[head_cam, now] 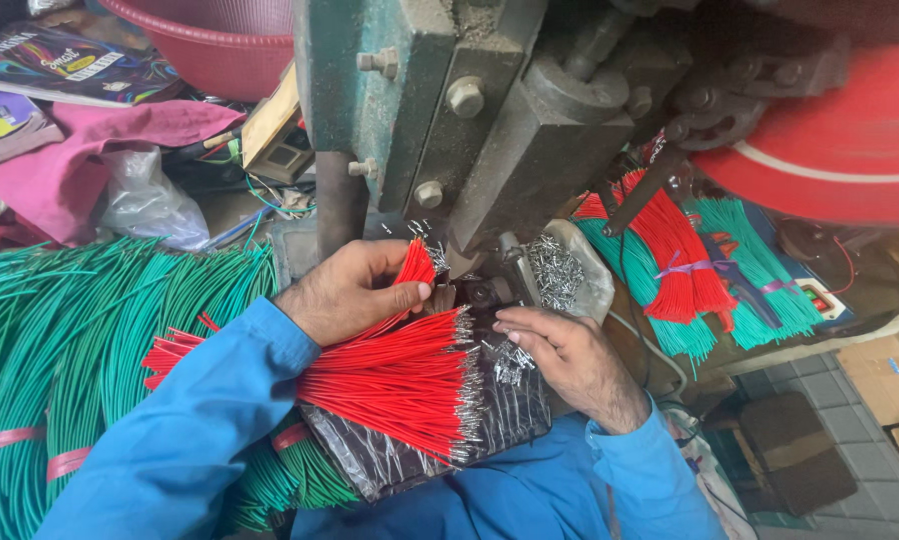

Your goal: The person repeatedly inserts small metal crimp connectors onto the stripped ends of red insulated wires and uses a press machine to crimp them. The person handles the wires and connectors by hand, operating the press with a lever to secure each connector.

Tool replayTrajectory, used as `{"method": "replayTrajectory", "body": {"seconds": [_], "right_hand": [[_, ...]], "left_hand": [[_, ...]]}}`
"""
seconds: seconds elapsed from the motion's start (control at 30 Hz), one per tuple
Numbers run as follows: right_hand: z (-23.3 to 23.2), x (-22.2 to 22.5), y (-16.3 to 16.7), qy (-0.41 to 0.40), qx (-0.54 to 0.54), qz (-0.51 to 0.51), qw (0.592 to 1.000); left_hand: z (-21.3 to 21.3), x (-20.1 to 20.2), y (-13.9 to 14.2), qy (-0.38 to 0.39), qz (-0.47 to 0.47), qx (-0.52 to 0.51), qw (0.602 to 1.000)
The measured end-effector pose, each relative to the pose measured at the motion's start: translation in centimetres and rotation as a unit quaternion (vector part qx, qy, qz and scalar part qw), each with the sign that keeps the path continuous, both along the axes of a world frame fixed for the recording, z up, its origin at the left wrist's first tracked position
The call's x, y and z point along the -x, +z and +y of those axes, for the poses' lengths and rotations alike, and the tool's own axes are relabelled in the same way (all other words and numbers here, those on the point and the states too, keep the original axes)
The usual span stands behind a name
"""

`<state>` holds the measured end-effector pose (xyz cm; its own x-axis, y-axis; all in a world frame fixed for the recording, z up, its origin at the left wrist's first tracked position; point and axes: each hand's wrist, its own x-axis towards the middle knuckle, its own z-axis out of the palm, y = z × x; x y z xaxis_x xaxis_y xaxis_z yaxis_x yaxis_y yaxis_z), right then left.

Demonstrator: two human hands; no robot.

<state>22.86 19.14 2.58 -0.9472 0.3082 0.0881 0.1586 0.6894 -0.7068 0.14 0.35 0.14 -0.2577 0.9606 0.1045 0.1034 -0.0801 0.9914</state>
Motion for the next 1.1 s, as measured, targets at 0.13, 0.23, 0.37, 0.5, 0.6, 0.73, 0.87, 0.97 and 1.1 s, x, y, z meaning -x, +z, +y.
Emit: {"method": "replayTrajectory", "body": {"seconds": [0.13, 0.23, 0.37, 0.5, 0.6, 0.73, 0.87, 0.97, 1.1], "right_hand": [[0.6, -0.4, -1.1, -0.007, 0.015, 0.044, 0.999], [0.9, -0.1, -2.4, -0.034, 0.060, 0.098, 0.993], [1.1, 2.1, -3.7, -0.041, 0.175, 0.149, 0.972], [-0.3, 4.4, -3.7, 0.002, 0.218, 0.223, 0.950], [-1.9, 5.0, -3.8, 0.035, 0.232, 0.203, 0.951], [-1.4, 5.7, -4.0, 0.004, 0.275, 0.192, 0.942], [-0.9, 6.6, -5.3, -0.004, 0.261, 0.193, 0.946], [-0.5, 6.9, -6.0, -0.009, 0.261, 0.178, 0.949], [-0.3, 6.8, -6.2, -0.008, 0.264, 0.171, 0.949]], "left_hand": [[-0.2, 0.0, 0.4, -0.008, -0.014, -0.003, 1.000], [-0.1, -0.1, 0.4, -0.006, -0.034, -0.003, 0.999], [0.0, 0.0, 0.2, -0.013, -0.040, -0.017, 0.999], [-0.1, 0.1, -0.1, 0.000, -0.006, 0.005, 1.000], [-0.1, 0.1, -0.1, 0.002, 0.018, -0.010, 1.000], [-0.1, 0.0, -0.1, 0.019, 0.036, -0.019, 0.999], [0.0, 0.0, -0.1, 0.016, 0.028, 0.002, 0.999], [-0.1, -0.1, 0.2, 0.005, 0.019, -0.015, 1.000], [-0.1, -0.3, 0.7, 0.023, 0.100, 0.002, 0.995]]}}
